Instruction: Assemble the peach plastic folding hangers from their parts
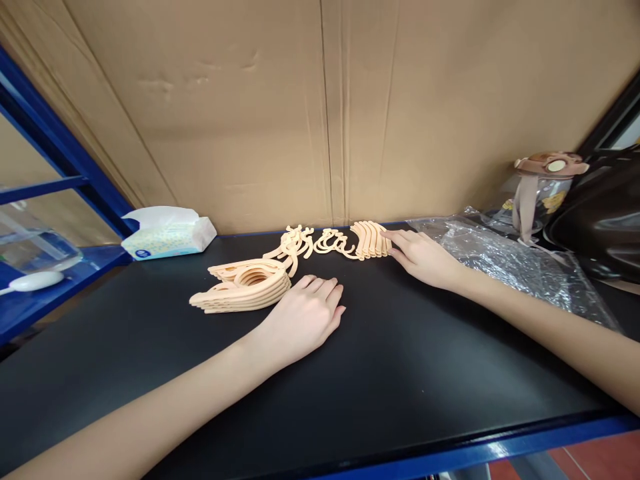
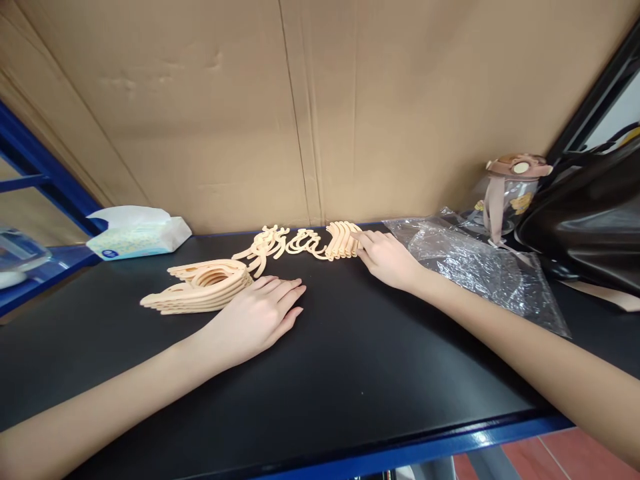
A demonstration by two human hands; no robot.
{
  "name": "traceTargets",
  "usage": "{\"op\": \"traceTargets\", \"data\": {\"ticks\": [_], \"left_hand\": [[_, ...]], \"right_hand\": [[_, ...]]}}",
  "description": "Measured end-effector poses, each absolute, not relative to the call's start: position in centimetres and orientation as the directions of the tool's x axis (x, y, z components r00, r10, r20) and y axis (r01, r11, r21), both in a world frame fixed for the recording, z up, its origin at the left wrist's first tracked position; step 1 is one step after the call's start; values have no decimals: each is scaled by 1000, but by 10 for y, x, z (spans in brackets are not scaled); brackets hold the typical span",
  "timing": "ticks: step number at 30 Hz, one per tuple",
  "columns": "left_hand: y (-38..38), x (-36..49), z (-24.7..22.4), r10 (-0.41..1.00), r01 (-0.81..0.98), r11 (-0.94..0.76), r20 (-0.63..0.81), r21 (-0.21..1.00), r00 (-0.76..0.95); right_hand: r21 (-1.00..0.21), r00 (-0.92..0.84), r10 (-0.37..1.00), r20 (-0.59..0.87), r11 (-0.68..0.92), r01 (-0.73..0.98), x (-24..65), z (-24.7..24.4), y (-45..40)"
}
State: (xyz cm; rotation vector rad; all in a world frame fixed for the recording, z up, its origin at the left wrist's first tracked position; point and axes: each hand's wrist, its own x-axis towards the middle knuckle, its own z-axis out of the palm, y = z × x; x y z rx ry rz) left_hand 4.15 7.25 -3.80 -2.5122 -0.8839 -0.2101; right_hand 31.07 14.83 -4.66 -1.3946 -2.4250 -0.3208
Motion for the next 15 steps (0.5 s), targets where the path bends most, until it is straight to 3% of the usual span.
{"op": "traceTargets", "data": {"ticks": [9,15], "left_hand": [[72,40,-38,569,637,-700,288,-322,770],[71,39,-38,576,642,-699,286,-314,766]], "right_hand": [[69,-553,750,363,570,819,303,-46,142],[-12,-482,767,423,537,844,304,-47,144]]}}
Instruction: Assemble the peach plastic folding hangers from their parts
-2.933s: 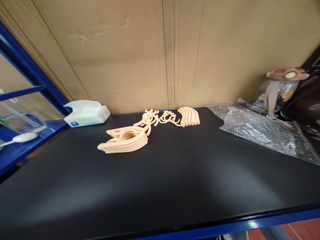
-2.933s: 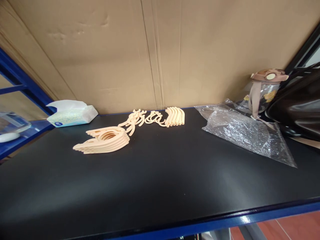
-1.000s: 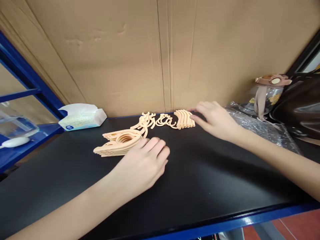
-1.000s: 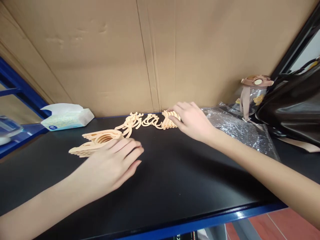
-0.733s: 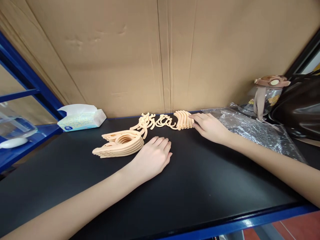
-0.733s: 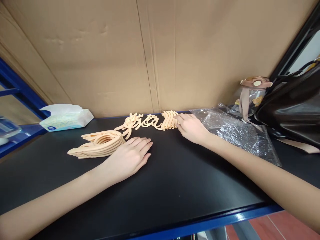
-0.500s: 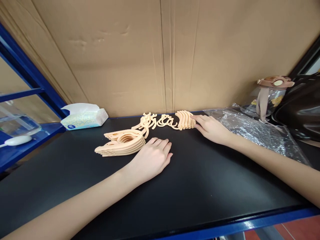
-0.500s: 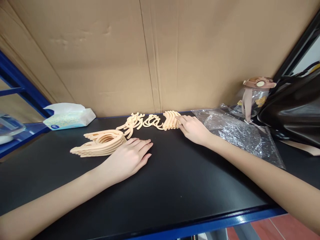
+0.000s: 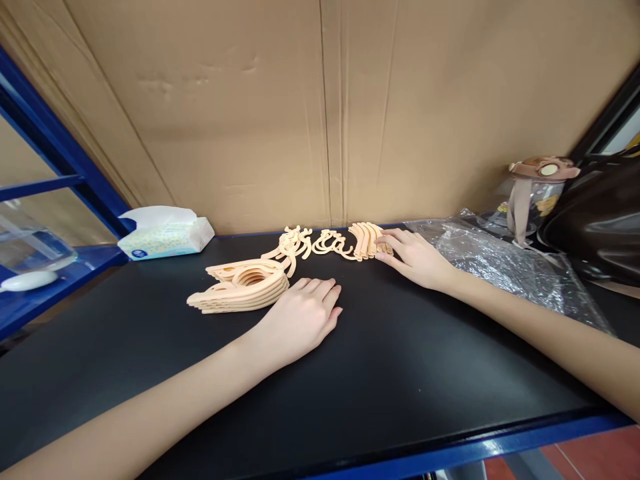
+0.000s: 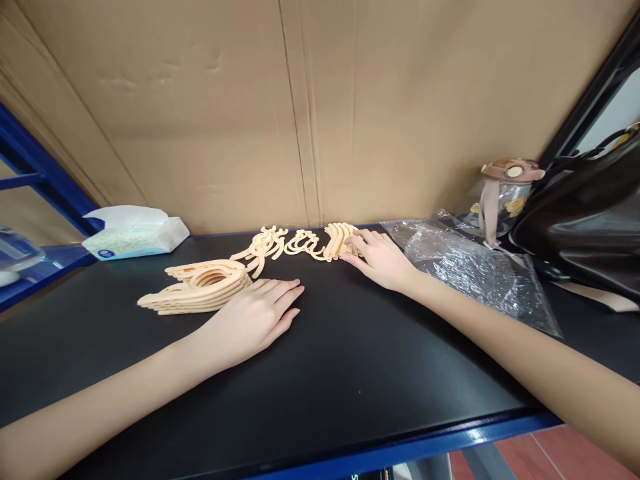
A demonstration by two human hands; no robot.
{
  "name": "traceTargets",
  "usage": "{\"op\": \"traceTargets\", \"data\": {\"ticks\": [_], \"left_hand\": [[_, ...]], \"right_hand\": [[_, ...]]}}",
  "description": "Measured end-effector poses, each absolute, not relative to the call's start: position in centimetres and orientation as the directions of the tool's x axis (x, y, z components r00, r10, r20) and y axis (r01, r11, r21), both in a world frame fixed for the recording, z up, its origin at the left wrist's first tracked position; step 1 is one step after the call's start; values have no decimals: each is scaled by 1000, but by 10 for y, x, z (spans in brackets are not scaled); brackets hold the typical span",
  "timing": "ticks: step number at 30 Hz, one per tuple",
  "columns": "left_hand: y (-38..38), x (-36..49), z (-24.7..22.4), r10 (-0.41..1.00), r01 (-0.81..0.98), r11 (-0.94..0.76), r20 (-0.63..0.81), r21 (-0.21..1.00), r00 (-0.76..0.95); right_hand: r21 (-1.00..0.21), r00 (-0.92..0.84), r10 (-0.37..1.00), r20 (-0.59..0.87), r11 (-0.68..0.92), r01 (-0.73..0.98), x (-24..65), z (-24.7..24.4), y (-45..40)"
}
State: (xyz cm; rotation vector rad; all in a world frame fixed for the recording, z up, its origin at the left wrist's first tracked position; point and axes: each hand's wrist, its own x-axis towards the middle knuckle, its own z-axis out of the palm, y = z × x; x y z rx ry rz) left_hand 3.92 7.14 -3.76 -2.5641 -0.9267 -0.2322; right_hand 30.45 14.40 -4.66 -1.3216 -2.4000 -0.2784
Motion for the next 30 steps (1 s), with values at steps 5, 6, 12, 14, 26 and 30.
{"op": "traceTargets", "data": {"ticks": [5,6,12,14,26,30], "left_hand": [[71,39,-37,579,646,-698,289,-309,763],[71,39,-37,582,648,-695,285,-312,762],[71,39,-37,588,649,-695,275,-309,760],[71,39,-37,586,649,-696,278,-307,761],[71,41,-36,589,649,-690,274,-320,761],[71,42,-36,583,646,-691,278,-323,763]], "right_hand": [[19,-490,789,371,521,853,302,-47,143],[22,-480,795,372,509,860,302,-47,143],[-17,-347,849,399,385,923,304,-45,144],[-35,-322,869,376,361,932,305,-44,144],[-56,-356,854,379,405,913,306,-47,152],[-41,-435,824,363,481,876,306,-49,152]]}}
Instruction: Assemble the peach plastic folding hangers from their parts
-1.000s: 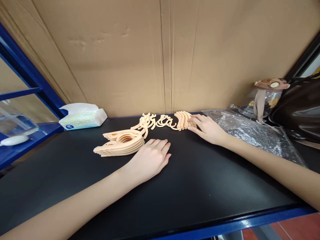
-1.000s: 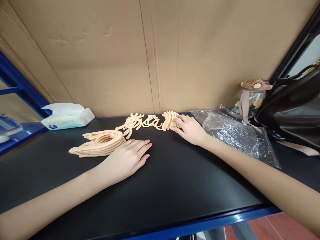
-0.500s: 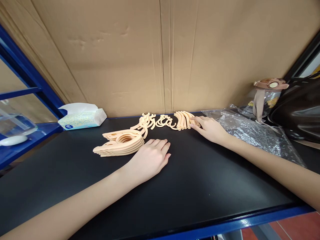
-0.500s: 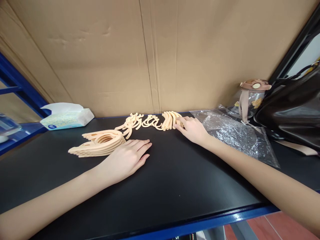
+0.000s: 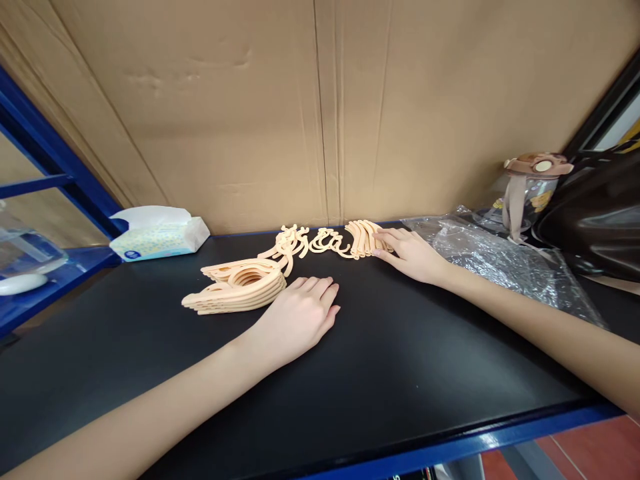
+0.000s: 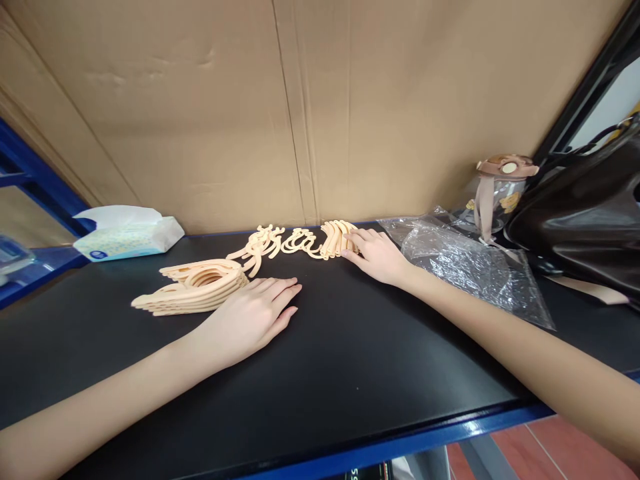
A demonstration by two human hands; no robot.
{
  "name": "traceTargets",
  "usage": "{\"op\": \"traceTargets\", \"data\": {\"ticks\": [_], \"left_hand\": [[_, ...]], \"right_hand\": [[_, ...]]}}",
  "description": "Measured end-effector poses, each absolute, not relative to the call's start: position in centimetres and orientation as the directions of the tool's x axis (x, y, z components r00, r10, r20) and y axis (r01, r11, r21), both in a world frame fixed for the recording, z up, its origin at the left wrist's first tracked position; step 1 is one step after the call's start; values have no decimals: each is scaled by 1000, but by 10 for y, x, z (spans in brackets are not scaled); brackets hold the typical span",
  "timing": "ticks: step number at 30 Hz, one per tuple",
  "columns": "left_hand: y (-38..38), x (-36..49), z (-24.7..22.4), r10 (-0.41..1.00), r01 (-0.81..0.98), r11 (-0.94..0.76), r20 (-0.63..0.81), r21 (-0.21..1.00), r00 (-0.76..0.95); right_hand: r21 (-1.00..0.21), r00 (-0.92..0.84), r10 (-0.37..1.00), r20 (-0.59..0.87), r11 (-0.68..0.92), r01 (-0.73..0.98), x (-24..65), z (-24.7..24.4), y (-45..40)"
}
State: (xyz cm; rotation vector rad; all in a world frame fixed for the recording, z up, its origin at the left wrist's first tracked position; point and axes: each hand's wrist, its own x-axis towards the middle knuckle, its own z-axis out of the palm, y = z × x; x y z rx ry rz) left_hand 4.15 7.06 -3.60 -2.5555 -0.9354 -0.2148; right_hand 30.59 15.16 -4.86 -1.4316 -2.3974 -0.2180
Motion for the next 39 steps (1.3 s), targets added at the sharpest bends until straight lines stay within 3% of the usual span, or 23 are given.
{"op": "traceTargets", "data": {"ticks": [6,13,39], "left_hand": [[71,41,-35,586,648,-697,275,-308,762],[70,41,-36,601,656,-694,264,-297,755],[71,43,-35,612,662,-692,250,-289,750]], "right_hand": [[-18,-510,795,328,545,838,302,-46,148],[55,-468,808,359,482,874,305,-48,149],[78,-530,763,371,543,836,303,-50,149]]}}
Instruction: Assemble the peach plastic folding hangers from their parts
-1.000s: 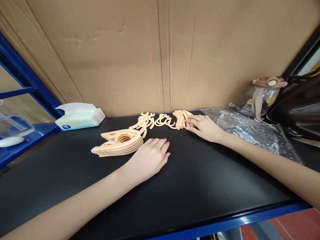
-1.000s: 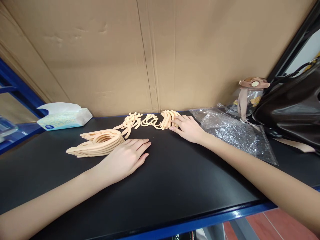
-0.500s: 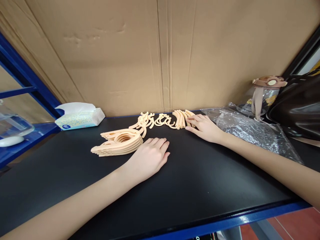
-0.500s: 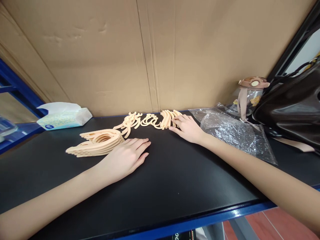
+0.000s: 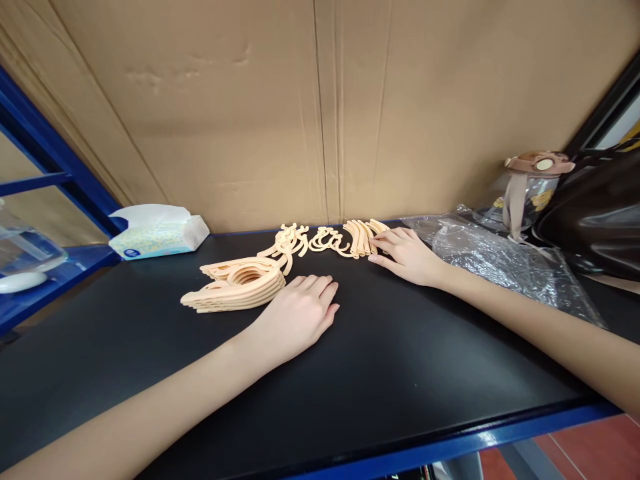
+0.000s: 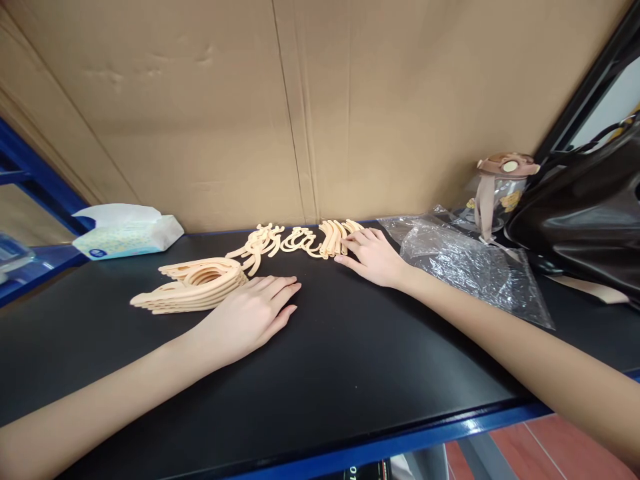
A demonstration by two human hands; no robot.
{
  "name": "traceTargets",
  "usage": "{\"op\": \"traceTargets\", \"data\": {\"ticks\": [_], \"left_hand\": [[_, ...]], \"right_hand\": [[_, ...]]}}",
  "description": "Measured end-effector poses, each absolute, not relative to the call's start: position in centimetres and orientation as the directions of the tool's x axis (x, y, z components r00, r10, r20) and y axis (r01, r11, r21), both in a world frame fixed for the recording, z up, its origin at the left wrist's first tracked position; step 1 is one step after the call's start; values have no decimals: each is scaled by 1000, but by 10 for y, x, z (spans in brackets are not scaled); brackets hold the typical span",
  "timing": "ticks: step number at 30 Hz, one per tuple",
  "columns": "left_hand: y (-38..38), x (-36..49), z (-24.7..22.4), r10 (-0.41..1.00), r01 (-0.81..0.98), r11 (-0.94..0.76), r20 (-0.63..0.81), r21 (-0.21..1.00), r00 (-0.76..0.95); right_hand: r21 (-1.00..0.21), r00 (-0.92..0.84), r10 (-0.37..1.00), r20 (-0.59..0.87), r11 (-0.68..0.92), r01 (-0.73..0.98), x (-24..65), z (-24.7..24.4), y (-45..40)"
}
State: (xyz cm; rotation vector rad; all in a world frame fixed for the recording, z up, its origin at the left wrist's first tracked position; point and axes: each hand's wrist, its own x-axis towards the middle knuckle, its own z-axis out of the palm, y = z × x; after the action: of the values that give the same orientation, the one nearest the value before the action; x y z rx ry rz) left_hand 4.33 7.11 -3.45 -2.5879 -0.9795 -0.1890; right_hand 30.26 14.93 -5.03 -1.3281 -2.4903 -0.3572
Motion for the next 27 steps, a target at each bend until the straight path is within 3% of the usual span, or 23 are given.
{"op": "traceTargets", "data": {"ticks": [9,16,27], "left_hand": [[70,43,-33,611,662,-689,253,-295,750],[70,42,-33,615,663,-691,248,-288,749],[71,43,-32,624,670,-689,243,-277,742]], "right_hand": [[31,-522,755,397,558,829,303,-50,150],[-57,-315,857,408,368,928,316,-51,159],[10,-388,831,400,419,908,312,-55,158]]}}
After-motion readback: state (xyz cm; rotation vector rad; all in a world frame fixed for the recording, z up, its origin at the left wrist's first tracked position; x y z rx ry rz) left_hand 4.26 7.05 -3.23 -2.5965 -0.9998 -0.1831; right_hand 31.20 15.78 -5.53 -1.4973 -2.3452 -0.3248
